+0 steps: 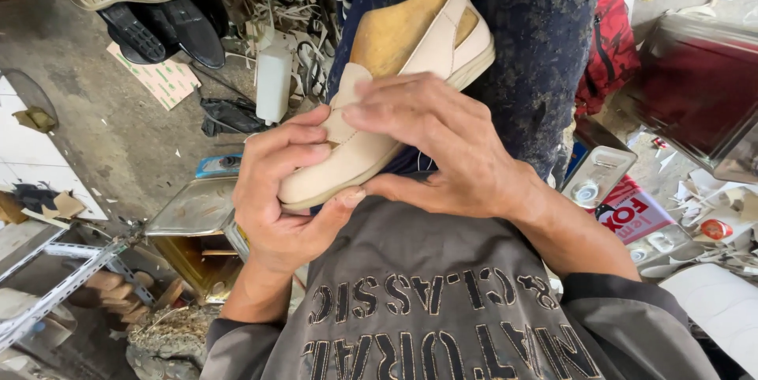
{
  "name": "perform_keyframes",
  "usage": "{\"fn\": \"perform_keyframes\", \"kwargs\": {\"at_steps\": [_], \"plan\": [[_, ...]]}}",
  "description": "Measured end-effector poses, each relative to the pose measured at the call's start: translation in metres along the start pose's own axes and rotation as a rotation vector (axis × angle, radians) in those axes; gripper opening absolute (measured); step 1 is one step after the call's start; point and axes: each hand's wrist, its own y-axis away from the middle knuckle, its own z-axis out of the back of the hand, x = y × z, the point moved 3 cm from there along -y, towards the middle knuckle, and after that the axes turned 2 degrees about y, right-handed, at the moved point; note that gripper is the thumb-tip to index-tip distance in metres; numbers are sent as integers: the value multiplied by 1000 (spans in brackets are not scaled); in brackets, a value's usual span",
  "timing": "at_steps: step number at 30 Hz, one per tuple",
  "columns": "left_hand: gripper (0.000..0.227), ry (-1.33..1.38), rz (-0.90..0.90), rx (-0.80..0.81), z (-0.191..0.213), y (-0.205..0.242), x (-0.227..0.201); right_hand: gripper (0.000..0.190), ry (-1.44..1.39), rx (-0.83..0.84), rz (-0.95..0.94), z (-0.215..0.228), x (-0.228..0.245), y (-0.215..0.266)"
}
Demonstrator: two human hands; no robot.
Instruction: Stretching a leather shoe upper over a wooden last and hammering it into place to form the shoe.
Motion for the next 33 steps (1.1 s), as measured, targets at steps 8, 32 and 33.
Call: {"fn": "perform_keyframes", "kwargs": {"at_steps": [8,32,33], "plan": [[45,-45,-51,71,10,-8,8,51,259,-103,-103,-4,-30,32],[43,-65,-79,64,7,-3,13,26,41,13,-8,-13,-7,0],[42,-67,-79,50,8,-2,12,27,3,-8,-14,-13,-9,0]]}}
